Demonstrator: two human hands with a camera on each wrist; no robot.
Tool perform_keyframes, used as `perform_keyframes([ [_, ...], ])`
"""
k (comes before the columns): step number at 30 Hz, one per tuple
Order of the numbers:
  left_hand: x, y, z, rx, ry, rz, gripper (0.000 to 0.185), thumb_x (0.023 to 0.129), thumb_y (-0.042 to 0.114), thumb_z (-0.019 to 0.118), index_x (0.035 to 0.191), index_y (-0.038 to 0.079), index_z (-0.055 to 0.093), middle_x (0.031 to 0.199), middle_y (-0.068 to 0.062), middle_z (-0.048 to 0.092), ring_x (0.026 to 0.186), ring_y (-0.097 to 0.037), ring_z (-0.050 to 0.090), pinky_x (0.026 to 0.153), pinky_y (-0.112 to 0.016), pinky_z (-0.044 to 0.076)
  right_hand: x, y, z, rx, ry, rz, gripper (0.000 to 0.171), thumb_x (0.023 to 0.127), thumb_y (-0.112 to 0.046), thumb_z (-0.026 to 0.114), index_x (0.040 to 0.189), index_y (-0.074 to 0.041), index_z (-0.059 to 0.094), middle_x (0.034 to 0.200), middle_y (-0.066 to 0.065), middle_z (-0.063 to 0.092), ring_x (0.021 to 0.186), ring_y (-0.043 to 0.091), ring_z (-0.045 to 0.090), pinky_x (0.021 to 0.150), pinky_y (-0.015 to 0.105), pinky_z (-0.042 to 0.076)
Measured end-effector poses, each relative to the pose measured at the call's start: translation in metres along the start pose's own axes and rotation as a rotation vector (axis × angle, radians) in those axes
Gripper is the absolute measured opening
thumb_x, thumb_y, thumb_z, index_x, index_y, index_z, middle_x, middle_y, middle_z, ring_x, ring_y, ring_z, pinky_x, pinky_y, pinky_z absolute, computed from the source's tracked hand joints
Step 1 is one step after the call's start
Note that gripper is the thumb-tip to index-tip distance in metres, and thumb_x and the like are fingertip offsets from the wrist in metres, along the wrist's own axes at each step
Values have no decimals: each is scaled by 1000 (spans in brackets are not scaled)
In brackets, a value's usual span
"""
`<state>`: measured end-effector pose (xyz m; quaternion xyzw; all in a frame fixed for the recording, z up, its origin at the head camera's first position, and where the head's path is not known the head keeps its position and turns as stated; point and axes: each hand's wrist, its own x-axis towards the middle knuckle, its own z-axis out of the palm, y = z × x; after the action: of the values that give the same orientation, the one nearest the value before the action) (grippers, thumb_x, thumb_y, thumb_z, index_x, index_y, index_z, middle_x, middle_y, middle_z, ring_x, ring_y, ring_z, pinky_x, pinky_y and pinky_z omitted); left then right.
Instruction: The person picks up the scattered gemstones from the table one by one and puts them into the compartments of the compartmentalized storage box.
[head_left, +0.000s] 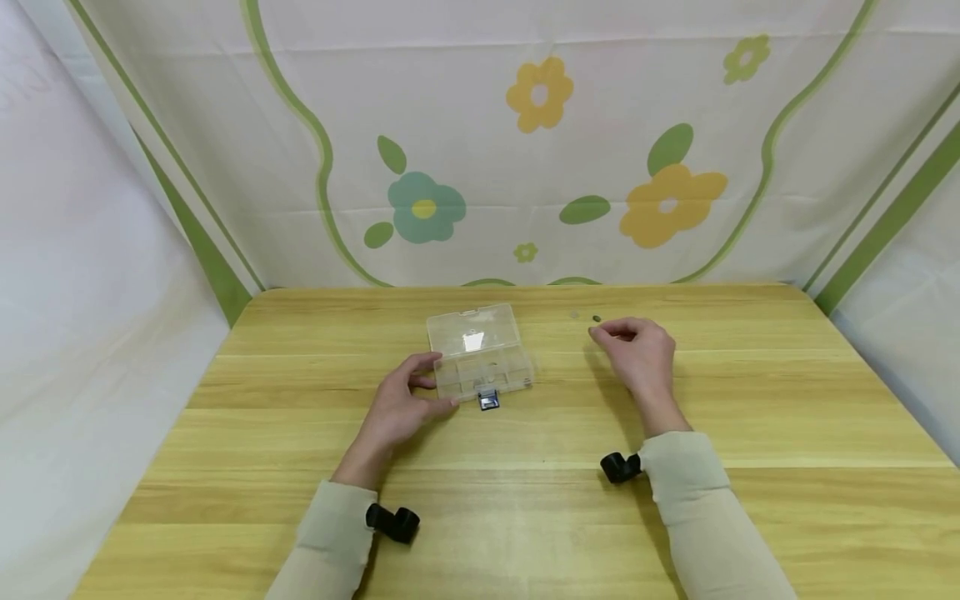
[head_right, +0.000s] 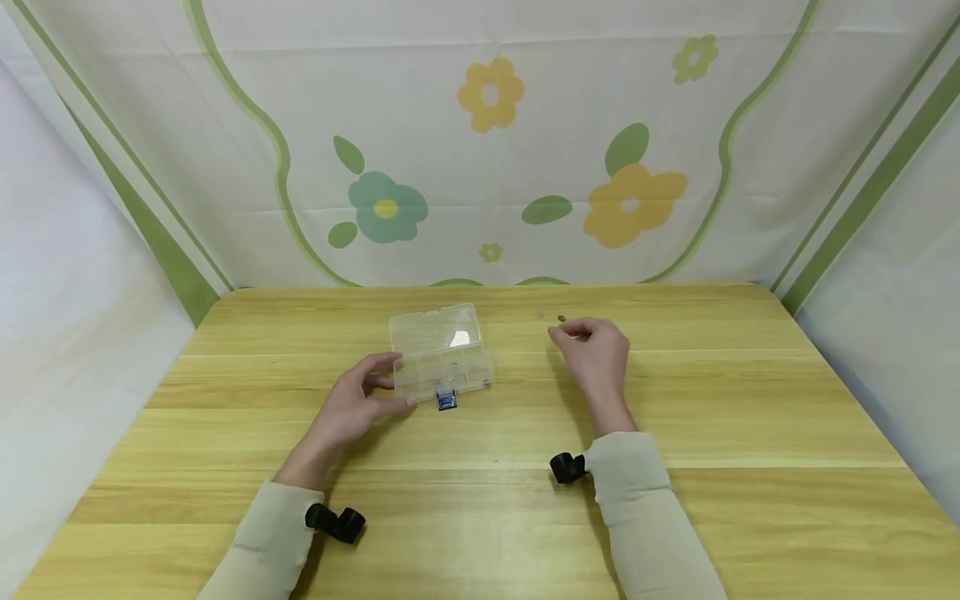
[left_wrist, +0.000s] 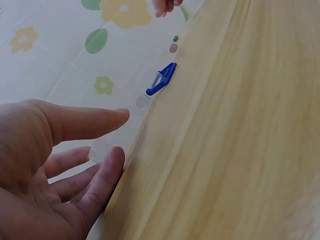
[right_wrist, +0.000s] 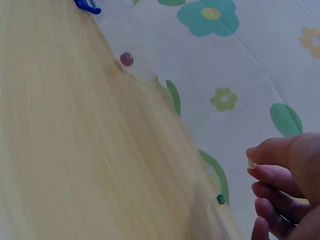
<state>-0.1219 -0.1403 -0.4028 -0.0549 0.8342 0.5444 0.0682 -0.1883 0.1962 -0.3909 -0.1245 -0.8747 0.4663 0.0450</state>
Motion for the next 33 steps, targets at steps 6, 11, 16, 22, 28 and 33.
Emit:
perform_keyframes([
  [6,1,-1,0,1,3,0,75,85,10,90,153,16,58,153,-8,61,125,-30,59,98,-37,46,-5,-8,9,21,-18,-54,30,98,-36,78,113,-10,82,124,10,69,100,24,63,81,34,52],
  [11,0,0,0,1,3,-2,75,85,10,90,153,16,58,153,-8,61,125,-30,59,97,-36,46,-9,-8,23,24,-32,-130,26,98,-34,79,109,-11,83,116,10,69,96,24,63,80,34,52],
  [16,0,0,0,8,3,-3,75,85,11,90,153,16,58,153,-8,61,125,-31,60,97,-37,46,-12,-11,34,34,-35,-176,22,97,-32,80,106,-12,84,110,9,70,94,24,64,79,37,54],
  [22,0,0,0,7,5,-7,74,86,10,89,153,16,58,153,-8,61,126,-31,59,102,-42,47,-16,-15,44,43,-62,-214,20,97,-30,81,107,-12,85,113,10,74,99,27,66,99,47,55],
  [28,-1,1,1,4,5,-9,75,86,10,89,153,15,58,152,-9,62,126,-31,59,104,-45,47,-20,-22,51,36,-98,-244,20,98,-30,80,108,-13,85,115,9,73,101,26,66,86,41,55],
  [33,-1,1,1,10,8,-8,75,86,9,89,154,15,58,152,-9,61,125,-31,59,103,-44,47,-23,-26,57,44,-113,-275,19,97,-28,81,106,-12,85,112,9,74,101,27,67,86,37,53],
])
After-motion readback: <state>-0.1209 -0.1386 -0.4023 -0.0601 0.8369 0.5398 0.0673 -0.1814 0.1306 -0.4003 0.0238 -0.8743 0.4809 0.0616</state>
